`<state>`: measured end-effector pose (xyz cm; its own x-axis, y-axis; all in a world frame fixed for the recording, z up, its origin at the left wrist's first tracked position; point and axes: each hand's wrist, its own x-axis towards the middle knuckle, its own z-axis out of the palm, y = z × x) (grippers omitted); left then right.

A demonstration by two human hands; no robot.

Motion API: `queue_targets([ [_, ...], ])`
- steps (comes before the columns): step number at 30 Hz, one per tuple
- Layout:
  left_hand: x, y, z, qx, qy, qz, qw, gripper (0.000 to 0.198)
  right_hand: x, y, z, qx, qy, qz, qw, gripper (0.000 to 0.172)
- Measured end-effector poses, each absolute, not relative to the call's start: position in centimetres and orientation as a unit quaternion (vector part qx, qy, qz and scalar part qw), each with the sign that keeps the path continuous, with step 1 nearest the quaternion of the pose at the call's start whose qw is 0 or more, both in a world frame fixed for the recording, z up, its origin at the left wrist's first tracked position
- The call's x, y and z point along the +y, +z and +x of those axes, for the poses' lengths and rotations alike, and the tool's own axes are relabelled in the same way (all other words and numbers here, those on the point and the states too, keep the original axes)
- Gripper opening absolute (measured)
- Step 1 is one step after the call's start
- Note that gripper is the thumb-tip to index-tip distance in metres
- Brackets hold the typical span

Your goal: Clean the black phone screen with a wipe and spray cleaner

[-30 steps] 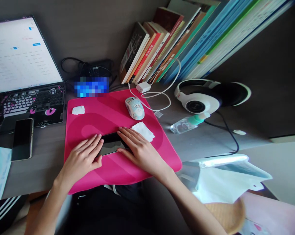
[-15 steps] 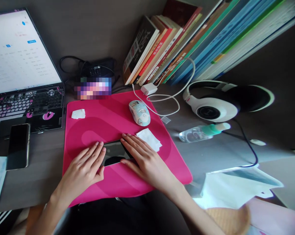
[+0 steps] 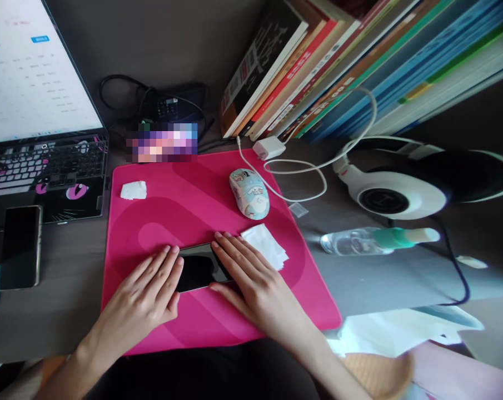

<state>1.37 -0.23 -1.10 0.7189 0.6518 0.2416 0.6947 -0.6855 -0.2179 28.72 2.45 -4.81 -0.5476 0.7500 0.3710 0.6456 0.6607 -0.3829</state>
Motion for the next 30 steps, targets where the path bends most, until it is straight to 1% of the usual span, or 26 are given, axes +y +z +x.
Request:
queue_targets([
  [5,-0.35,-1.23,1.31,-0.374,-0.073,-0.915,0.134,0.063,2.48,-4.53,28.9,-0.877,0.116,-0.395,0.248,0.089],
  [11,-0.31,-1.06,1.32,-0.379,-0.078,-0.916,0.107,0.065,2.54,-4.43,28.89,-0.87,0.139,-0.404,0.245,0.09],
  [18,-0.12,-1.06,1.06,-0.368,-0.063,-0.921,0.109,0.063,2.69,-4.21,28.81,-0.868,0.134,-0.409,0.248,0.08],
  [24,-0.24,-1.38,0.85,-0.369,-0.088,-0.922,0.076,0.063,2.43,-4.43,28.67,-0.86,0.136,-0.418,0.259,0.071],
  [30,-0.18,-1.54,0.69,-0.357,-0.098,-0.923,0.105,0.053,2.43,-4.68,28.58,-0.86,0.134,-0.412,0.27,0.064],
])
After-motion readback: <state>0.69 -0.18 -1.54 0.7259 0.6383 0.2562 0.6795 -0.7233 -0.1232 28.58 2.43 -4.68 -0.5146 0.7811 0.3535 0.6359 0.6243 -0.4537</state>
